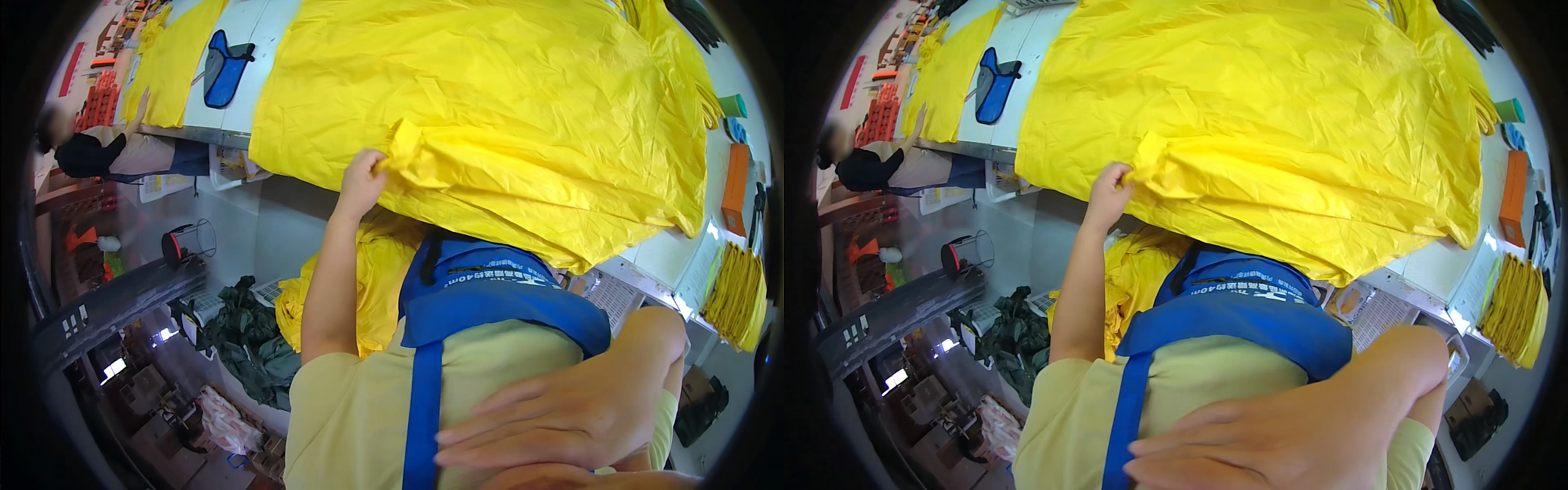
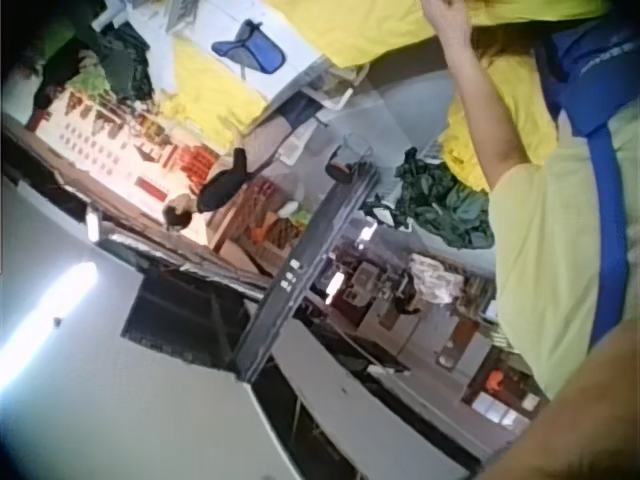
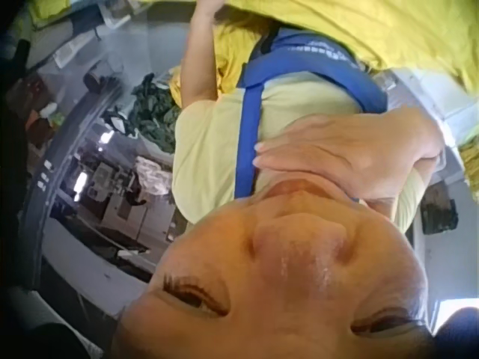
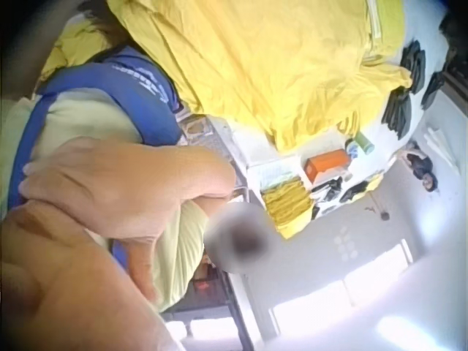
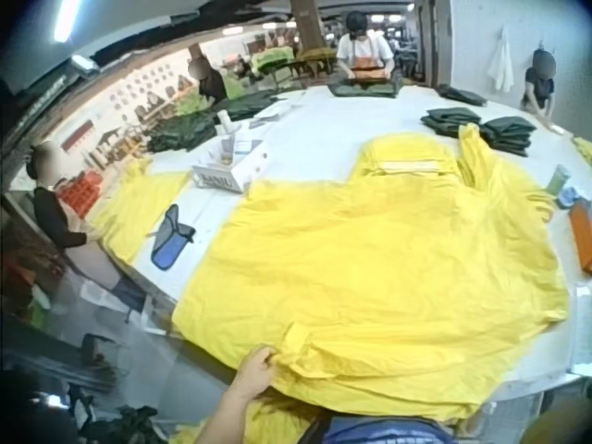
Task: The person folds a yellow garment on a white table, trims a loose thread with scissors, and then folds a larger yellow fabric piece. The person places the folded items into a pile on the table.
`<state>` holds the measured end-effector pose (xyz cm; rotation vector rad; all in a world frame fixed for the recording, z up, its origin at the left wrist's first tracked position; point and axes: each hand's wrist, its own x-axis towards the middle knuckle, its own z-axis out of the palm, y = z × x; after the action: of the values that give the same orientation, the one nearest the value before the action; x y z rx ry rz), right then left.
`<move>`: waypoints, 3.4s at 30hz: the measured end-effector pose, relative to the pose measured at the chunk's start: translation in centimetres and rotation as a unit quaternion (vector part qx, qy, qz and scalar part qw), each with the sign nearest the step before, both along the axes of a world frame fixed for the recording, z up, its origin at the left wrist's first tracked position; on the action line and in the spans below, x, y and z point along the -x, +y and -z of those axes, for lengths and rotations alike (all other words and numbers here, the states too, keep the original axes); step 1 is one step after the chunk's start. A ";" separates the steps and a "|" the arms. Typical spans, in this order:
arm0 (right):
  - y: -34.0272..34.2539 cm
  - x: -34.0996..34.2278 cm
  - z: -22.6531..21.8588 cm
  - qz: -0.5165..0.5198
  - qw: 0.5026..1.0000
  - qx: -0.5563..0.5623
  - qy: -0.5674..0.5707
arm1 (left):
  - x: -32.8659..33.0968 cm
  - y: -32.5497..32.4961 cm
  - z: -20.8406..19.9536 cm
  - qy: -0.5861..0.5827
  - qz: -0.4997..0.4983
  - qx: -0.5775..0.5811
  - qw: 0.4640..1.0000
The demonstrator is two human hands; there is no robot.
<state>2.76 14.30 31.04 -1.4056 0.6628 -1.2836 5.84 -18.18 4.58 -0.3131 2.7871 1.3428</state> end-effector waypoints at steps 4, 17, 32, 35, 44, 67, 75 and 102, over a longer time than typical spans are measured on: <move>1.9 3.6 2.0 0.048 0.993 -0.058 0.094 | 0.0 -0.7 0.2 -0.207 0.021 -0.109 0.972; 12.4 -0.7 29.0 0.479 0.424 -0.577 0.508 | 6.0 0.6 -0.1 0.023 -0.223 0.042 0.974; 15.3 -0.7 32.2 0.576 0.369 -0.556 0.473 | 7.0 -3.6 5.5 -0.018 -0.205 0.029 0.978; 20.9 -2.9 31.6 0.701 0.402 -0.401 0.431 | 2.4 -7.1 7.2 0.051 -0.412 0.192 0.889; 22.6 -6.2 29.6 0.526 0.467 -0.408 0.582 | -4.1 -12.6 9.3 -0.037 -0.511 -0.519 0.684; 22.4 20.0 31.3 0.611 0.290 -0.615 0.405 | 19.3 5.6 4.7 0.038 0.229 0.378 0.896; 25.1 17.9 34.3 0.620 0.282 -0.609 0.408 | 15.3 14.2 0.5 0.147 0.348 0.237 0.895; 25.8 17.0 33.5 0.614 0.263 -0.618 0.413 | 13.1 18.3 1.6 0.083 0.284 0.298 0.907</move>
<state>-14.21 40.14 -2.50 0.3717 2.9949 -0.1630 -7.30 0.14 3.02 0.5993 2.9915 0.3962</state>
